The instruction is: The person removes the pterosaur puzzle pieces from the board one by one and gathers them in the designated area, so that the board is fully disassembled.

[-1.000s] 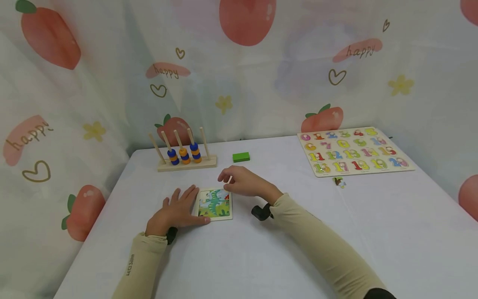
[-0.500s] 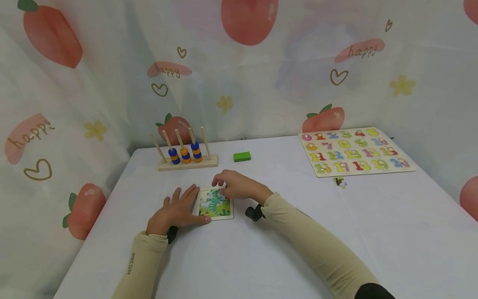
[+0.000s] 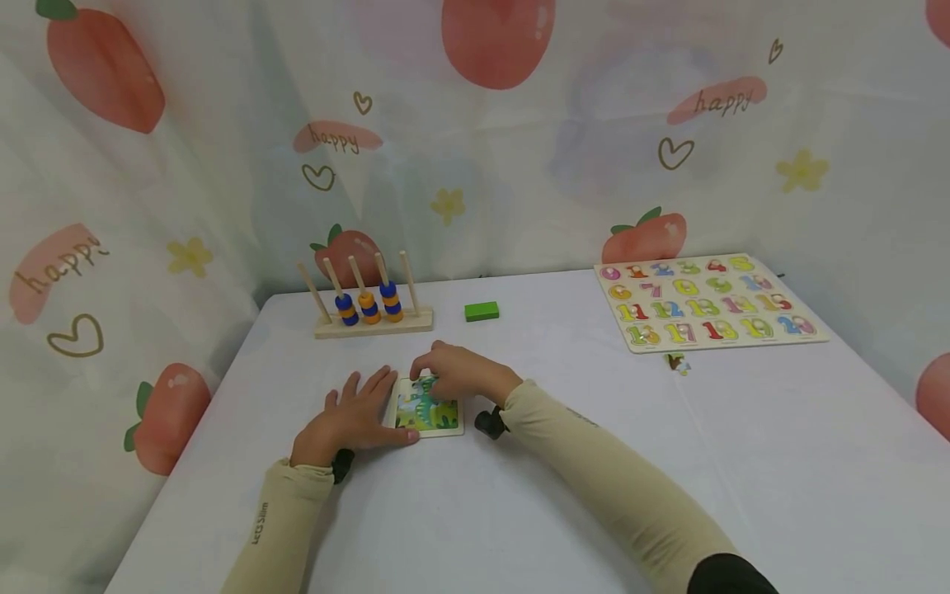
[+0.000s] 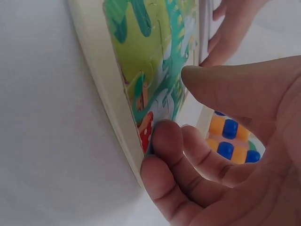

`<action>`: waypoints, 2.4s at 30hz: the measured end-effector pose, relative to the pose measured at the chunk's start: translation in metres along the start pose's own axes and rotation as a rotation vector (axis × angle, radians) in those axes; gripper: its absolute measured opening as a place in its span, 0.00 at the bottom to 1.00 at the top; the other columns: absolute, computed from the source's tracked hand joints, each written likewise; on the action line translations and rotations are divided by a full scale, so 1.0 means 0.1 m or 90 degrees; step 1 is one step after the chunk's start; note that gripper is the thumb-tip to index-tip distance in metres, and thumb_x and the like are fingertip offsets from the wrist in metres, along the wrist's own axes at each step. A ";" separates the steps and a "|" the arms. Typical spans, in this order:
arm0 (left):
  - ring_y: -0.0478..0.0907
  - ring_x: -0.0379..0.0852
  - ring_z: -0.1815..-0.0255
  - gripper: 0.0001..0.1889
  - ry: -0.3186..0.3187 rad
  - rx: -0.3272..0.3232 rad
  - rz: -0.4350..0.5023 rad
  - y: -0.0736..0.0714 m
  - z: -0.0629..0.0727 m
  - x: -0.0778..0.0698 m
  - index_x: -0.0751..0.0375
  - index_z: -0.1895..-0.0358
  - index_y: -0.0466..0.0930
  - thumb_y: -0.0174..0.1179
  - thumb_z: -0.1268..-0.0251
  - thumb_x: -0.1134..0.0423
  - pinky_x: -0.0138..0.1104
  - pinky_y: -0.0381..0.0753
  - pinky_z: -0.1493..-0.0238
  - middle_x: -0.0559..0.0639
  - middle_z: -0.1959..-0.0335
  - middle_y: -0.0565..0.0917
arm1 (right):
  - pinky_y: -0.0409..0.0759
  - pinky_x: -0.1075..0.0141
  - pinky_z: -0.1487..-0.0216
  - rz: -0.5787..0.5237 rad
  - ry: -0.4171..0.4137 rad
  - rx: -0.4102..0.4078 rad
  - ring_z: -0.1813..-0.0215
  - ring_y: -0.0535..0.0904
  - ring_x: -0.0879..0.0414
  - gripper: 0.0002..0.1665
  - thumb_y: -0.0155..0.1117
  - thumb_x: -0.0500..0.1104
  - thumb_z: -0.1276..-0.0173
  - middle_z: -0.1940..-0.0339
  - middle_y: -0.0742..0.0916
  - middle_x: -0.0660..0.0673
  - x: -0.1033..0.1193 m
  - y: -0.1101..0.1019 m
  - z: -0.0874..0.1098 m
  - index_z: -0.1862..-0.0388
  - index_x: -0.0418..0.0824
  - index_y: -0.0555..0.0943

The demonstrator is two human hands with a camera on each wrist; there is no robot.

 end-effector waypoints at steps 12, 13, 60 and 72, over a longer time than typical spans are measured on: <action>0.38 0.75 0.15 0.63 -0.004 -0.003 -0.006 -0.06 0.08 -0.08 0.59 0.12 0.51 0.72 0.41 0.29 0.75 0.39 0.24 0.58 0.11 0.50 | 0.83 0.56 0.42 0.030 0.013 -0.004 0.50 0.78 0.51 0.22 0.72 0.34 0.29 0.40 0.81 0.39 0.01 0.02 -0.03 0.38 0.47 0.88; 0.38 0.75 0.15 0.63 -0.003 -0.003 -0.006 -0.06 0.08 -0.08 0.59 0.12 0.51 0.72 0.41 0.29 0.75 0.39 0.24 0.59 0.11 0.50 | 0.83 0.55 0.42 0.032 0.013 -0.006 0.50 0.78 0.51 0.22 0.72 0.34 0.29 0.39 0.81 0.39 0.01 0.02 -0.03 0.38 0.47 0.88; 0.41 0.78 0.16 0.61 0.009 -0.008 -0.013 -0.07 0.10 -0.13 0.62 0.13 0.52 0.72 0.39 0.31 0.76 0.42 0.25 0.61 0.12 0.51 | 0.81 0.58 0.49 -0.050 0.015 -0.042 0.49 0.76 0.50 0.21 0.69 0.28 0.34 0.45 0.78 0.39 -0.03 0.03 0.02 0.44 0.44 0.88; 0.41 0.77 0.16 0.61 0.009 -0.010 -0.009 -0.06 0.12 -0.10 0.62 0.13 0.53 0.73 0.40 0.31 0.77 0.42 0.25 0.61 0.12 0.52 | 0.81 0.56 0.40 -0.062 -0.020 -0.067 0.43 0.80 0.49 0.22 0.70 0.28 0.34 0.47 0.83 0.42 -0.02 0.07 0.02 0.42 0.41 0.88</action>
Point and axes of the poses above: each hand's wrist, its own z-axis away from the middle knuckle, its own y-axis out of the palm, x = y × z, the point moved 6 cm from there along -z, towards the middle knuckle
